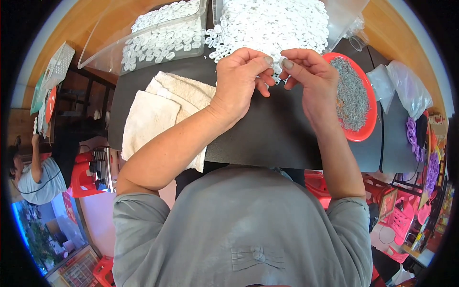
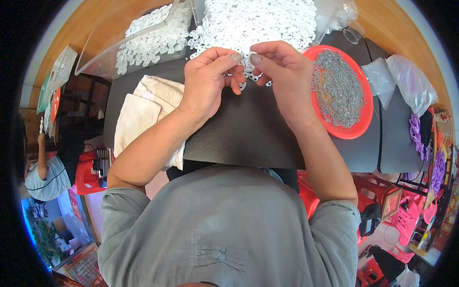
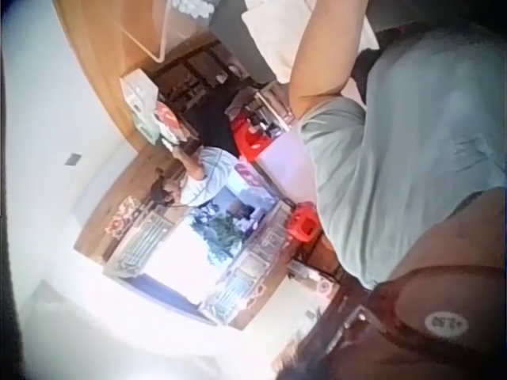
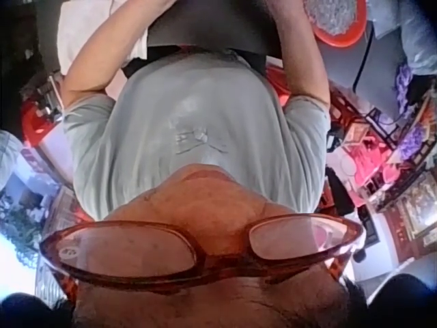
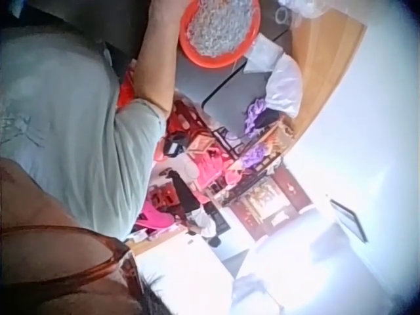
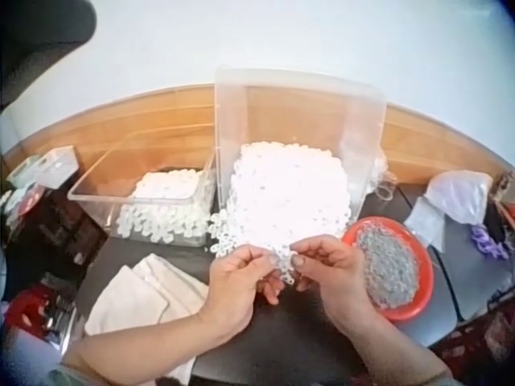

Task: The person is manually inserting small metal contacts into white plastic housing units on a workspace table.

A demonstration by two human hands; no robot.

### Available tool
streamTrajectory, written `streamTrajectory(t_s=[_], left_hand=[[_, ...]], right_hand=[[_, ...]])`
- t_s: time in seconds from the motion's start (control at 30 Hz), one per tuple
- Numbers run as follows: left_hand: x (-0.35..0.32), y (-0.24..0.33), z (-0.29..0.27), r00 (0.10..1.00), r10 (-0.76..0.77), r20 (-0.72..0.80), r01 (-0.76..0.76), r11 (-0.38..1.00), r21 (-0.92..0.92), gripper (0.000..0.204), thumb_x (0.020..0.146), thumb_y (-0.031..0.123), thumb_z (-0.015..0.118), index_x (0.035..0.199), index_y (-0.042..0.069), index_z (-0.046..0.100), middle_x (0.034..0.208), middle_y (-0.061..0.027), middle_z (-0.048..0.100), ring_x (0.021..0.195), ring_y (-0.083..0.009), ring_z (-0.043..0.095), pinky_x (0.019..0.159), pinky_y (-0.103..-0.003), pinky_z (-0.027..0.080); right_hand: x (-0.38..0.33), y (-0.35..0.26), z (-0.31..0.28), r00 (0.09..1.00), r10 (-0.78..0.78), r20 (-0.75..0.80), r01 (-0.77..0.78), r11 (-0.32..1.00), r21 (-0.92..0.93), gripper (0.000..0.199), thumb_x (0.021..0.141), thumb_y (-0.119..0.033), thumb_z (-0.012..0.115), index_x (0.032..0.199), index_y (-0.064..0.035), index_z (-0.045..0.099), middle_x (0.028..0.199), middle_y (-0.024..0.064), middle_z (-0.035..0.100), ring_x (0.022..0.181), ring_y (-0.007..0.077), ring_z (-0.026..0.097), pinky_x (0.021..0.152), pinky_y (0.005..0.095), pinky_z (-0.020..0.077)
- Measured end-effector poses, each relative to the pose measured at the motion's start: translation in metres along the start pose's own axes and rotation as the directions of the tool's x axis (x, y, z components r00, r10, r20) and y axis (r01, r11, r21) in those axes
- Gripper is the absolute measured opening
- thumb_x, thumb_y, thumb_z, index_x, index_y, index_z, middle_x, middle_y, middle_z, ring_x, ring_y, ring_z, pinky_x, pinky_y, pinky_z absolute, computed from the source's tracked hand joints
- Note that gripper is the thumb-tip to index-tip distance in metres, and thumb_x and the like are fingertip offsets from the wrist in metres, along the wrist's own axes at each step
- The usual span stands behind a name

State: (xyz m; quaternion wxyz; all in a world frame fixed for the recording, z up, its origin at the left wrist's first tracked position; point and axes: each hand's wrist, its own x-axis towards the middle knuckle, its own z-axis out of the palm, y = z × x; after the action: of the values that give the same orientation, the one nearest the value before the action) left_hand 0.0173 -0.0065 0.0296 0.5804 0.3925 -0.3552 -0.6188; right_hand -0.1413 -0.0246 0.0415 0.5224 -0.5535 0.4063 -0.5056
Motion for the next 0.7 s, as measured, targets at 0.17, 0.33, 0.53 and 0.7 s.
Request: streamTrajectory(t_s=[0.17, 0.33, 0.53, 0.7], left_hand=[[-0.001, -0.0021, 0.0021, 0.999, 0.033, 0.019, -0.033, 0.999, -0.014, 0.012, 0.089, 0.007, 0.059, 0.092, -0.005, 0.061, 0.077, -0.011, 0.063, 0.063, -0.0154, 0.061, 0.048, -0.027, 0.049], [-0.0031, -0.0037, 0.0031, 0.999, 0.029, 0.043, -0.028, 0.999, -0.019, 0.012, 0.089, 0.007, 0.059, 0.091, -0.005, 0.06, 0.076, -0.0117, 0.063, 0.063, -0.0159, 0.061, 0.048, -0.026, 0.049], [0.0001, -0.0027, 0.0006, 0.999, -0.024, 0.026, 0.025, 0.999, -0.045, 0.013, 0.091, 0.008, 0.058, 0.093, -0.004, 0.061, 0.081, -0.0123, 0.064, 0.067, -0.0191, 0.062, 0.053, -0.03, 0.05], [0.0027, -0.0022, -0.0021, 0.998, -0.061, -0.003, 0.06, 0.995, -0.079, 0.013, 0.09, 0.008, 0.059, 0.093, -0.004, 0.061, 0.081, -0.012, 0.063, 0.067, -0.0194, 0.062, 0.053, -0.031, 0.05]], right_hand=[[-0.0015, -0.0003, -0.0001, 1.0, -0.004, 0.01, 0.004, 1.0, 0.002, 0.018, 0.087, -0.005, 0.066, 0.104, 0.002, 0.067, 0.083, 0.005, 0.067, 0.072, 0.0109, 0.062, 0.059, 0.0228, 0.0468], [-0.0042, 0.0009, 0.0048, 1.0, 0.001, 0.018, -0.001, 1.0, -0.029, 0.016, 0.088, -0.006, 0.066, 0.102, 0.002, 0.067, 0.083, 0.0055, 0.067, 0.071, 0.0113, 0.062, 0.06, 0.0235, 0.0467], [0.0038, 0.0024, -0.0015, 0.995, 0.086, 0.056, -0.091, 0.991, 0.103, 0.015, 0.089, -0.012, 0.066, 0.098, 0.0005, 0.066, 0.083, 0.0049, 0.067, 0.069, 0.0107, 0.061, 0.059, 0.0231, 0.0472], [0.0027, -0.0013, -0.0041, 0.979, 0.203, 0.039, -0.205, 0.974, 0.094, 0.018, 0.092, -0.014, 0.063, 0.101, 0.0019, 0.065, 0.082, 0.0062, 0.066, 0.069, 0.0126, 0.061, 0.059, 0.0241, 0.046]])
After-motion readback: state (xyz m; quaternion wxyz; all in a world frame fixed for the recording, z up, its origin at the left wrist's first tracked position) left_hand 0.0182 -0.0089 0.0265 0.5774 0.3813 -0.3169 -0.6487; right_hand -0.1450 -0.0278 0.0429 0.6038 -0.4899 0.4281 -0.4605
